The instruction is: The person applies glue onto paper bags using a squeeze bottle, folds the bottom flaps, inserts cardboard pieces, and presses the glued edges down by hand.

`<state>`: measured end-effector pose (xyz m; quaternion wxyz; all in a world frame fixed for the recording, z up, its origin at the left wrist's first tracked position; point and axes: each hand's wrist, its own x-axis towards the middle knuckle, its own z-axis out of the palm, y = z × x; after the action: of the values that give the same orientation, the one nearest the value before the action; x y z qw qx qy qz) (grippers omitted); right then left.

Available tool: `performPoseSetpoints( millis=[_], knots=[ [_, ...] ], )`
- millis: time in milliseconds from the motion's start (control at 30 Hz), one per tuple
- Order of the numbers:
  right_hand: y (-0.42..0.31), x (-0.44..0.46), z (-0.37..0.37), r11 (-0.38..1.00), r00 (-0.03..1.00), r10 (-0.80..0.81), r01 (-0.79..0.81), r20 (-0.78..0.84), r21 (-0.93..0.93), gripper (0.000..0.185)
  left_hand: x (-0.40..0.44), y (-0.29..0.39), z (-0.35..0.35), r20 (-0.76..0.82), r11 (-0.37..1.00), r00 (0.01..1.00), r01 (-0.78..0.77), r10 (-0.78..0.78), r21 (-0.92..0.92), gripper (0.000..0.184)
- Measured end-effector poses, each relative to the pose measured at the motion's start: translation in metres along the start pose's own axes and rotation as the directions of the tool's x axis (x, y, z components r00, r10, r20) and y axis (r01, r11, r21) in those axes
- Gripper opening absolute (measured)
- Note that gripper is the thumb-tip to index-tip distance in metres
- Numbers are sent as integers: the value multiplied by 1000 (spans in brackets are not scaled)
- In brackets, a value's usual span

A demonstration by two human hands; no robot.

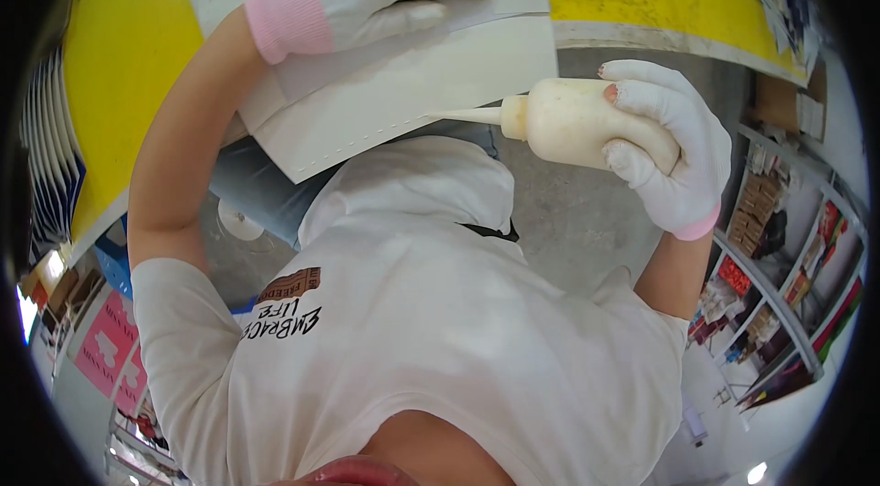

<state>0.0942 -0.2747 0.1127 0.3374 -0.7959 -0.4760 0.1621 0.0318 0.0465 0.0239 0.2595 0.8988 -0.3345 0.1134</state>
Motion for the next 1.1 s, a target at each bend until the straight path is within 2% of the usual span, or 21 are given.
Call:
performPoseSetpoints(
  millis=[67,167,267,367,767,1100],
  knots=[
    [4,-8,-7,999,999,43,-43,-30,3,37,2,2,-4,16,999,1000,-3,2,34,31],
    [6,-18,-18,996,994,88,-89,-65,-15,38,2,-3,-4,183,998,982,41,-48,40,49],
    [8,-27,-31,986,986,149,-154,-71,-64,39,2,5,2,70,988,996,48,-59,144,36],
    [8,-30,-41,979,982,157,-169,-108,-112,38,-3,0,10,41,995,996,71,-74,77,36],
    [17,-8,-48,960,975,54,-110,-215,-259,37,0,0,7,40,995,998,41,-45,94,37],
    [2,-23,-56,969,989,71,-99,-129,-226,37,0,0,8,38,994,998,38,-42,104,36]
  ],
)
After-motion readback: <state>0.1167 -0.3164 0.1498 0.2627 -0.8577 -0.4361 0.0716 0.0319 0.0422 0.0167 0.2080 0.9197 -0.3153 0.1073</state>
